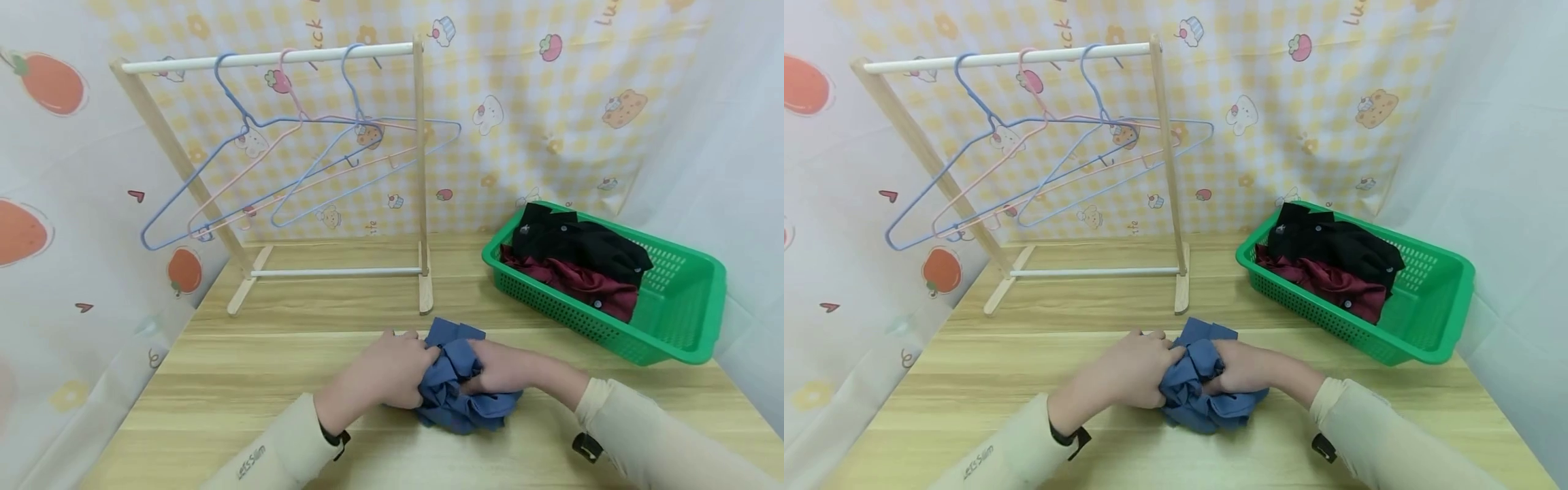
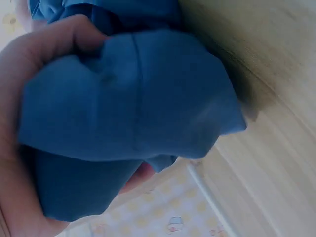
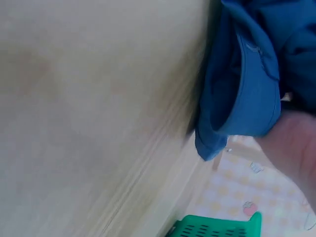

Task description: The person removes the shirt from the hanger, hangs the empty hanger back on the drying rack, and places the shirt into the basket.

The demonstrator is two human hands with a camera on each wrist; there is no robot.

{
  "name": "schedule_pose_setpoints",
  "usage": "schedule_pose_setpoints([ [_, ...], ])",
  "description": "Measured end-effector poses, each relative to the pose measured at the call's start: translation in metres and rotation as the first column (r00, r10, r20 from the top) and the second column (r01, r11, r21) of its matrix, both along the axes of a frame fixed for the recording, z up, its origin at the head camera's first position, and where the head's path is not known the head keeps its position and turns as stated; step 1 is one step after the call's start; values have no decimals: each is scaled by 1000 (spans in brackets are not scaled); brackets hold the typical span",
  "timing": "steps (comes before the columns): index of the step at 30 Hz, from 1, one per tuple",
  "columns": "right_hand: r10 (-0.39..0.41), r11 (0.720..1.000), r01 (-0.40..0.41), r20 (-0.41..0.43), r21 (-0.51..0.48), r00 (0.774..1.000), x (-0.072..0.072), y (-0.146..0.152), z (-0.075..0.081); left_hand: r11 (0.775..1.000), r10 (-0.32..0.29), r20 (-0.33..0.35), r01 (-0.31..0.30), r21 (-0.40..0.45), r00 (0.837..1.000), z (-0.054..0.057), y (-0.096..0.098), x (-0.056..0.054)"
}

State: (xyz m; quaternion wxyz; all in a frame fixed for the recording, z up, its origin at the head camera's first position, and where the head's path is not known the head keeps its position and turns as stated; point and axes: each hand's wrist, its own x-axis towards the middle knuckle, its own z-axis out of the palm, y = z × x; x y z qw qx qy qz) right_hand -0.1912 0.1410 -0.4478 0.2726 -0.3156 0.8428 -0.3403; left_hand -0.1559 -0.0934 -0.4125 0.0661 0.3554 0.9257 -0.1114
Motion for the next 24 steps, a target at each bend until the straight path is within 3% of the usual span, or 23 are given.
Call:
schedule_pose_setpoints([
  [3, -124, 990, 130, -110, 48, 986, 3, -3, 0, 996, 53, 145, -63, 64, 988, 0, 2, -11],
  [6, -191, 973, 210, -177, 98, 966, 2, -5, 1, 986, 98, 265, -131, 107, 959, 1, 5, -21],
  [8, -197, 968, 219, -172, 120, 965, -2, -5, 4, 977, 122, 327, -171, 128, 937, 2, 8, -26],
  [12, -184, 974, 192, -75, 118, 980, -10, -7, 5, 957, 145, 445, -239, 164, 884, 0, 9, -36],
  [15, -173, 978, 174, -16, 111, 985, -13, -8, 2, 951, 133, 494, -251, 180, 859, -3, 7, -41],
  [17, -170, 980, 169, -5, 109, 985, -14, -9, 1, 951, 130, 501, -251, 181, 855, -5, 6, -42],
  [20, -168, 980, 169, -25, 100, 986, -14, -10, -1, 946, 130, 520, -262, 190, 844, -5, 5, -43],
  [24, -171, 979, 176, -61, 103, 983, -12, -11, 1, 932, 171, 559, -317, 174, 811, -5, 3, -40],
])
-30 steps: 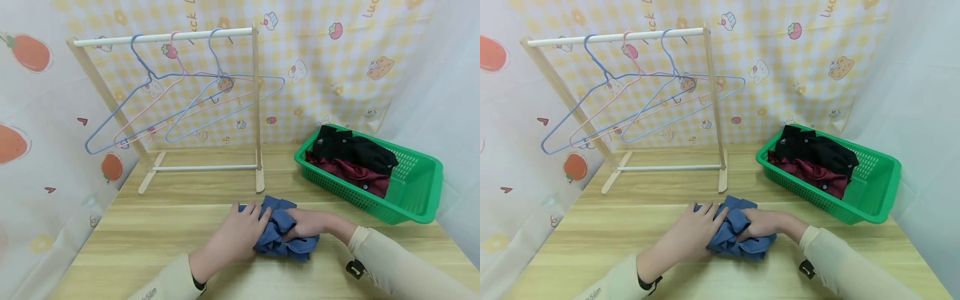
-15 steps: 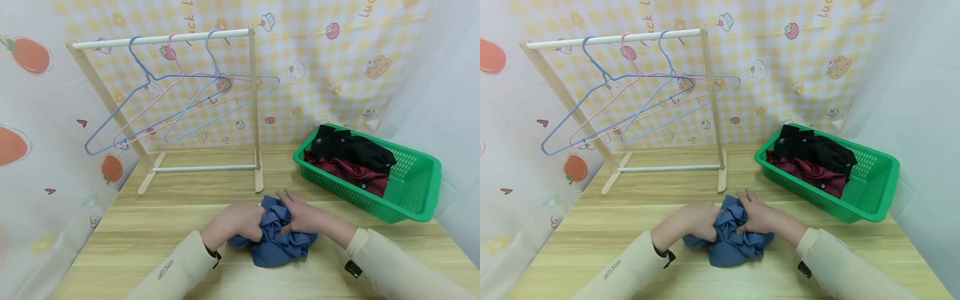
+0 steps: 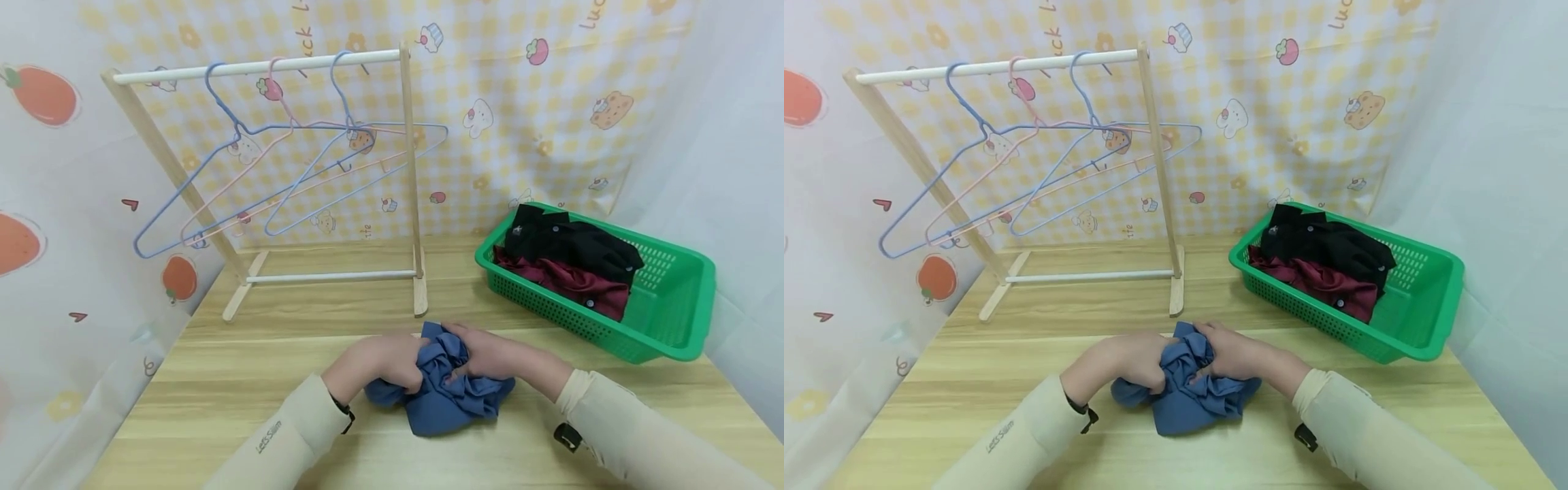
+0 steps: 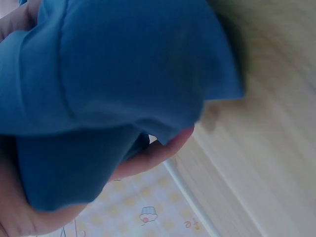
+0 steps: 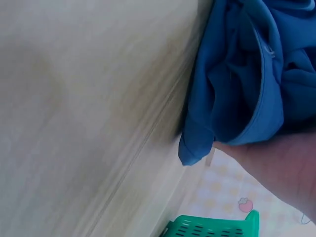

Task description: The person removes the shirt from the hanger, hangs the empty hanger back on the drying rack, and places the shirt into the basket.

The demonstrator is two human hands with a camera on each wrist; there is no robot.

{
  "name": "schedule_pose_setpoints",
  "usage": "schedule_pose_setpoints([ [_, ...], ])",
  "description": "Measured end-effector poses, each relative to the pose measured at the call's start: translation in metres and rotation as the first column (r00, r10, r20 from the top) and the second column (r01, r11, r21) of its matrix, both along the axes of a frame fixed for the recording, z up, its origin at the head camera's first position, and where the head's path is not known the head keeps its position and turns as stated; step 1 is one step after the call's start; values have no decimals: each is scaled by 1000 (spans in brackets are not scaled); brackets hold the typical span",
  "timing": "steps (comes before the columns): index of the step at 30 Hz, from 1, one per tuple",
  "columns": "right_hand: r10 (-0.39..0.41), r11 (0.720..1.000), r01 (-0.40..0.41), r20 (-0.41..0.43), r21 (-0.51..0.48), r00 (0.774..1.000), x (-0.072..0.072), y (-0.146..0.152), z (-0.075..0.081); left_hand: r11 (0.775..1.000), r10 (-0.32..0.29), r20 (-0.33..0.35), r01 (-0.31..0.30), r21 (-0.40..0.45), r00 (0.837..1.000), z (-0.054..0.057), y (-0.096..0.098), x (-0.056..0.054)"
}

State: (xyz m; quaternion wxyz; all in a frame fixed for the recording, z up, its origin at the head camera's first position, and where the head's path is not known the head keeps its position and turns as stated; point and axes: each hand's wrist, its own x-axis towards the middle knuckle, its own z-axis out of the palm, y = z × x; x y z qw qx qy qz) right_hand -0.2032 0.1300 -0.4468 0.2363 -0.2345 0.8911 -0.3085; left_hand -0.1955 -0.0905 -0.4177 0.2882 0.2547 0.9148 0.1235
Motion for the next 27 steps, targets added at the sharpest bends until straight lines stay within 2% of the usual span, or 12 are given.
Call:
schedule_pose_setpoints([
  [4, -23, 999, 25, -42, 43, 999, 5, -6, 5, 999, 35, -18, -35, -22, 999, -5, -7, 5],
  [6, -18, 996, 26, -92, 85, 996, 10, -10, 8, 999, 39, -45, -40, -16, 998, -7, -11, 7],
  [9, 31, 986, 1, -189, 167, 982, 23, -16, 14, 999, 31, -76, -32, -6, 997, -9, -15, 13],
  [12, 118, 971, -56, -260, 233, 958, 40, -18, 20, 1000, 16, -87, -16, -9, 996, -11, -19, 20],
  [14, 152, 963, -82, -268, 255, 952, 50, -20, 25, 1000, 3, -97, -5, -15, 995, -12, -21, 25],
  [17, 171, 953, -104, -222, 284, 960, 63, -21, 31, 999, -29, -129, 26, -22, 991, -12, -23, 31],
  [20, 178, 937, -107, -190, 334, 966, 71, -24, 33, 1000, -20, -144, 16, -27, 989, -13, -24, 36],
  [24, 210, 913, -99, -249, 395, 945, 76, -27, 30, 999, 30, -142, -34, -23, 989, -13, -23, 41],
  [27, 191, 921, -65, -301, 383, 934, 76, -26, 25, 999, 25, -162, -29, -26, 986, -11, -21, 43],
])
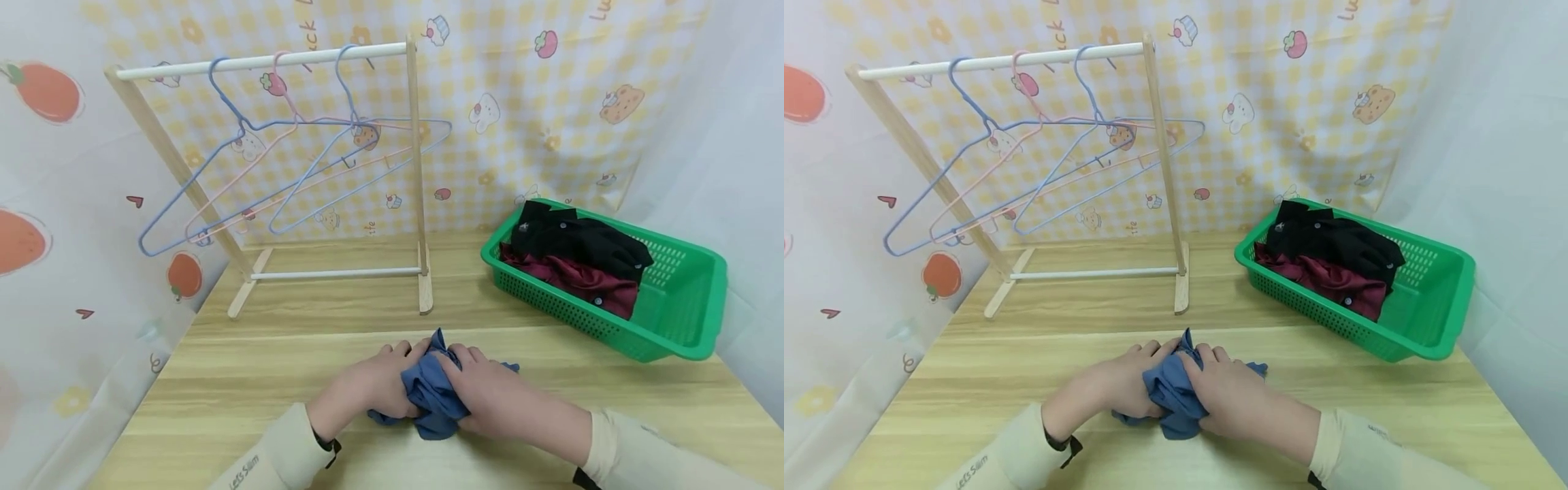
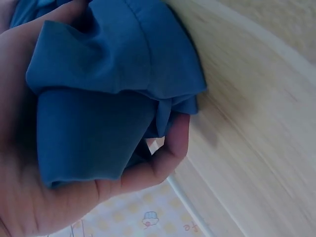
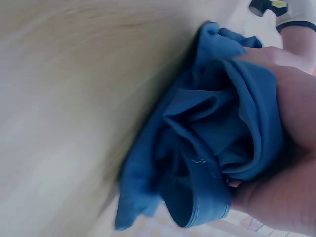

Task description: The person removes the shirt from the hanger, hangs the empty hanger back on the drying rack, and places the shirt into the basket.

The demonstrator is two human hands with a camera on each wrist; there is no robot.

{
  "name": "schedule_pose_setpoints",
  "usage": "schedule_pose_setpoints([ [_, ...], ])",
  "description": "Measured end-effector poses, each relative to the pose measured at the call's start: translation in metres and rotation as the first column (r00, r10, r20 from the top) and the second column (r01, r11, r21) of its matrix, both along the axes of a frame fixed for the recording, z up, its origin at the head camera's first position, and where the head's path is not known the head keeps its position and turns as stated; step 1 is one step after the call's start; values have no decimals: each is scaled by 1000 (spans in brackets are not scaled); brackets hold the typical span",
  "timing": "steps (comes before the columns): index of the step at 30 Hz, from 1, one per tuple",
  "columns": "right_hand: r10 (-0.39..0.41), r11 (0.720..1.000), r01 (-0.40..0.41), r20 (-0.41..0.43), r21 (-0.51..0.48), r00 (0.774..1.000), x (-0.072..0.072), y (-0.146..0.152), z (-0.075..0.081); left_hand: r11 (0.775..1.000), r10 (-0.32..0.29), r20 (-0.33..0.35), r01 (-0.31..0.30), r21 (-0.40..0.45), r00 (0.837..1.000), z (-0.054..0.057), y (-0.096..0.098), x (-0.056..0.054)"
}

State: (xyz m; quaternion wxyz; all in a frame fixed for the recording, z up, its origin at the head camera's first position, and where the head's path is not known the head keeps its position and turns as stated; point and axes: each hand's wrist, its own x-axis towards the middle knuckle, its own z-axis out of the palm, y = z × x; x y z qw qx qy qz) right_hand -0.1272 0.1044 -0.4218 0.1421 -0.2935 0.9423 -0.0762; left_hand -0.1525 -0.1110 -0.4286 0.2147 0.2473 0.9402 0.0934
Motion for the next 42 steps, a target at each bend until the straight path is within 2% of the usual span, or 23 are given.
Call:
schedule_pose_setpoints([
  [3, -25, 997, 24, -19, -70, 999, 1, 8, -4, 1000, -29, 2, 29, 7, 1000, 4, 2, 2],
  [7, -11, 988, 0, -72, -156, 997, 3, 27, -3, 995, -91, 53, 89, 50, 994, 12, 5, 3],
  [10, 26, 980, -59, -174, -188, 984, 5, 46, 7, 988, -130, 78, 123, 94, 988, 21, 13, 3],
  [12, 65, 980, -116, -287, -163, 956, 6, 63, 19, 985, -124, 73, 113, 133, 990, 26, 25, 3],
  [13, 104, 975, -169, -377, -143, 920, 5, 72, 27, 982, -118, 56, 108, 155, 991, 28, 33, 3],
  [14, 146, 969, -222, -464, -112, 874, 4, 82, 35, 979, -105, 30, 98, 180, 994, 30, 42, 3],
  [15, 198, 959, -277, -551, -63, 811, 0, 93, 46, 974, -91, -9, 91, 208, 996, 32, 53, 1],
  [16, 248, 945, -326, -628, -11, 738, -4, 105, 58, 966, -75, -42, 83, 247, 996, 35, 65, -1],
  [19, 341, 900, -421, -782, 113, 522, -22, 141, 93, 927, -54, -136, 100, 362, 989, 44, 104, -13],
  [20, 360, 890, -432, -803, 143, 476, -28, 152, 104, 912, -51, -150, 107, 395, 987, 47, 118, -18],
  [21, 371, 886, -431, -817, 169, 442, -35, 164, 115, 898, -54, -161, 118, 424, 986, 51, 133, -24],
  [22, 368, 889, -421, -830, 181, 419, -41, 174, 124, 882, -60, -151, 123, 454, 987, 55, 148, -30],
  [24, 366, 898, -383, -850, 216, 379, -52, 194, 137, 864, -65, -113, 113, 491, 991, 61, 176, -42],
  [25, 371, 903, -359, -853, 238, 367, -57, 203, 143, 857, -61, -92, 99, 506, 994, 64, 190, -47],
  [28, 404, 905, -289, -843, 312, 354, -69, 227, 160, 849, -32, -57, 57, 526, 998, 70, 225, -62],
  [30, 441, 894, -256, -823, 367, 357, -75, 240, 168, 879, -7, -103, 56, 474, 995, 74, 246, -68],
  [32, 474, 880, -235, -800, 413, 368, -84, 251, 170, 934, 3, -200, 68, 351, 980, 76, 264, -71],
  [34, 504, 864, -227, -770, 450, 392, -95, 264, 164, 984, 12, -286, 40, 174, 958, 73, 278, -71],
  [35, 510, 860, -226, -761, 457, 402, -101, 270, 158, 996, 2, -311, 26, 85, 950, 71, 283, -71],
  [37, 515, 857, -231, -752, 461, 412, -115, 282, 142, 998, -22, -340, 3, -58, 940, 62, 289, -69],
  [38, 511, 859, -223, -747, 461, 425, -121, 287, 134, 993, -33, -340, -7, -118, 940, 56, 290, -68],
  [40, 485, 871, -187, -735, 454, 473, -130, 294, 117, 981, -69, -322, 6, -192, 944, 46, 288, -65],
  [42, 451, 871, -109, -691, 479, 565, -135, 299, 103, 968, -119, -313, 39, -249, 942, 40, 286, -60],
])
